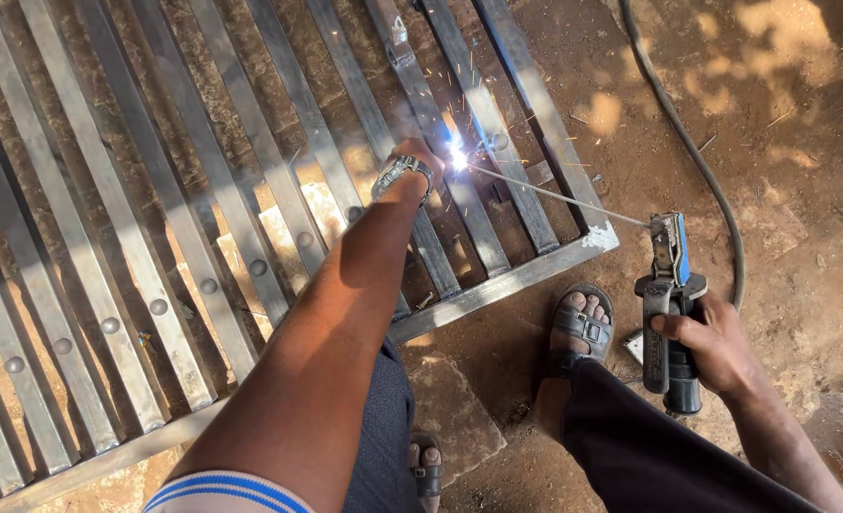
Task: Measuring and welding metal bars to fabricate a gate.
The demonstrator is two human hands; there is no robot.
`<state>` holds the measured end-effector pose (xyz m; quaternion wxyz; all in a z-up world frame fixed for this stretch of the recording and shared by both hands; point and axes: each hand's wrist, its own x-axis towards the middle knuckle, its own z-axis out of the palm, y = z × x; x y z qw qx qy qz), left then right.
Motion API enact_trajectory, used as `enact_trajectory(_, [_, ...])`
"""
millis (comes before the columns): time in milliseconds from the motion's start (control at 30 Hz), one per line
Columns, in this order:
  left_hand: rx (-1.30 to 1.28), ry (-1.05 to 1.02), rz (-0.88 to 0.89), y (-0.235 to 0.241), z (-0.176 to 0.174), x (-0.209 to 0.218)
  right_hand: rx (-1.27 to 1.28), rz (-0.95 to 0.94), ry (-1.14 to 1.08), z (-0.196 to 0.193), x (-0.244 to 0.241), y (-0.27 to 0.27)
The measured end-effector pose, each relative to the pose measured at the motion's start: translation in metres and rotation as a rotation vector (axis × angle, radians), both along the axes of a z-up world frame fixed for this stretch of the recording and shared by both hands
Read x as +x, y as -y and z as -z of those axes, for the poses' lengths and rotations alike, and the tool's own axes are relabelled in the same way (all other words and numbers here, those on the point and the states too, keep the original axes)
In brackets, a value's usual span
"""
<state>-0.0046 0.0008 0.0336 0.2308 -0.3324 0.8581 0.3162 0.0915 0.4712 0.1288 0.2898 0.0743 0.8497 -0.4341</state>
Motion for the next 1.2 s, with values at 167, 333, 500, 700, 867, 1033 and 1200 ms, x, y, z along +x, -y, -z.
enact_trajectory(167, [0.013, -0.017, 0.06, -0.001, -0.015, 0.002, -0.077, 0.04, -0.189, -0.011, 0.017, 0.008])
enact_trajectory(333, [-0.012, 0.055, 0.071, -0.001, 0.0, -0.003, -0.033, 0.058, -0.191, -0.045, 0.018, 0.014])
enact_trajectory(500, [-0.033, 0.071, -0.01, -0.008, -0.026, 0.002, 0.27, -0.106, -0.143, -0.076, 0.02, 0.036])
enact_trajectory(700, [-0.036, 0.09, -0.045, -0.009, -0.014, 0.001, 0.207, -0.596, -0.191, -0.04, 0.028, -0.006])
enact_trajectory(867, [-0.036, 0.12, -0.044, -0.008, -0.014, -0.003, 0.501, -0.949, -0.163, -0.038, 0.045, 0.025])
enact_trajectory(1033, [-0.122, 0.063, 0.164, 0.024, 0.033, -0.05, 0.565, -1.143, -0.092, -0.04, 0.048, 0.048])
enact_trajectory(1200, [-0.002, -0.311, -0.218, 0.049, -0.08, -0.023, 0.303, -1.306, -0.326, -0.032, 0.052, 0.066])
